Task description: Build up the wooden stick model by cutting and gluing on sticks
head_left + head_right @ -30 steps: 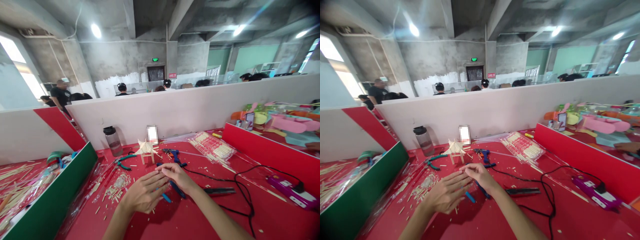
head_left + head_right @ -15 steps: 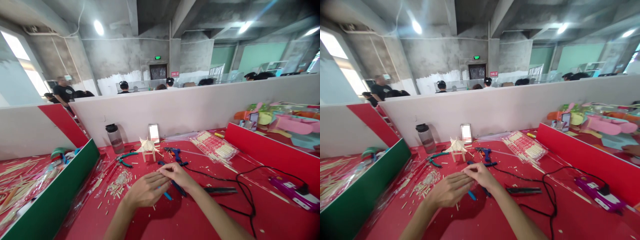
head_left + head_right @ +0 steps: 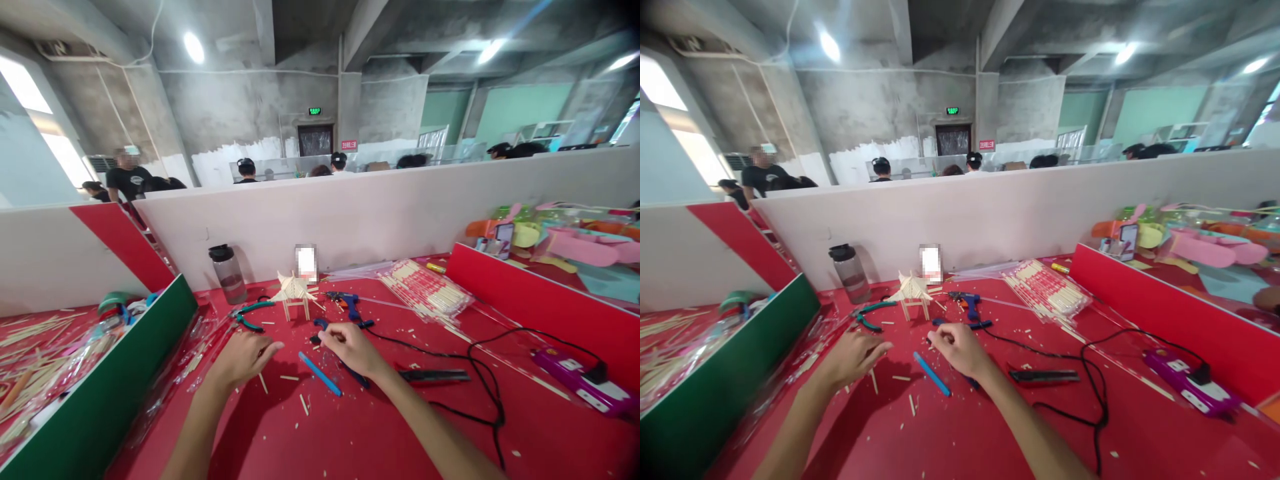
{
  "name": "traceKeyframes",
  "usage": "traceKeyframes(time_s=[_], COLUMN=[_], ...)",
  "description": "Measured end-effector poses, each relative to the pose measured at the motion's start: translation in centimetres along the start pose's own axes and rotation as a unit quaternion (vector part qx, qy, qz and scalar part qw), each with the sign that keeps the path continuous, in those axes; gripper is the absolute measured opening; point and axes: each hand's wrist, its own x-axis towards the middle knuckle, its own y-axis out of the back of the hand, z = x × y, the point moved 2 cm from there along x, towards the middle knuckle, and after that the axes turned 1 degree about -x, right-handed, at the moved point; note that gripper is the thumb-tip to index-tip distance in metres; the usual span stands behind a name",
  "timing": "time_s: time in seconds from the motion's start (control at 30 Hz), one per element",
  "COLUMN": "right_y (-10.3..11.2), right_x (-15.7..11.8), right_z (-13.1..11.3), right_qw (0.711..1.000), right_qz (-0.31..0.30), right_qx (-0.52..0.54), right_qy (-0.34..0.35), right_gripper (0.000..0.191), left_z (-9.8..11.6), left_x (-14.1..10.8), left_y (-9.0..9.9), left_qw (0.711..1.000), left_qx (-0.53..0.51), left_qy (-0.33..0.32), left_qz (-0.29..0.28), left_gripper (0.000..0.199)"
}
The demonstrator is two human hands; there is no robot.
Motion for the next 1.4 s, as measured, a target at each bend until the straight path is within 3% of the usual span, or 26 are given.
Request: traceKeyframes(time_s=[0.2,0.33,0.47,0.67,0.8,1.07,1.4], right_y=[-0.7,-0.6,-0.6,-1.6,-1.8,-1.1,-1.1], right_x=[0.0,0.1,0.0,-0.5,-0.5,-0.3,-0.3], right_z=[0.7,1.2,1.2,-0.5,-0.8,-0.6,-0.6], right_qw=[0.998,0.996,0.995,0.998,0.999,0.997,0.996], right_qz=[0.008,0.028,0.027,-0.038,0.004,0.054,0.055], right_qx=[-0.068,-0.082,-0.094,-0.017,-0.003,0.019,0.015], right_qy=[0.004,0.026,0.022,0.041,0.044,0.055,0.063], right_gripper=[0.017,0.023,0.018,0.012,0.012,0.009,0.011], left_z=[0.6,0.9,1.4,2.8,3.7,3.9,3.2], left_x=[-0.2,0.0,0.4,1.2,1.6,1.5,1.5], left_y=[-1.2,-3.0,-3.3,-1.3,-0.9,-1.2,-1.2], left_qw=[0.989,0.977,0.973,0.971,0.957,0.947,0.942], left_qx=[-0.127,-0.169,-0.175,-0.239,-0.283,-0.302,-0.299], left_qy=[-0.026,-0.052,-0.021,-0.015,-0.009,-0.017,-0.04], left_qz=[-0.07,-0.122,-0.145,-0.012,0.058,0.108,0.151], left_gripper=[0.012,0.014,0.017,0.019,0.017,0.011,0.016])
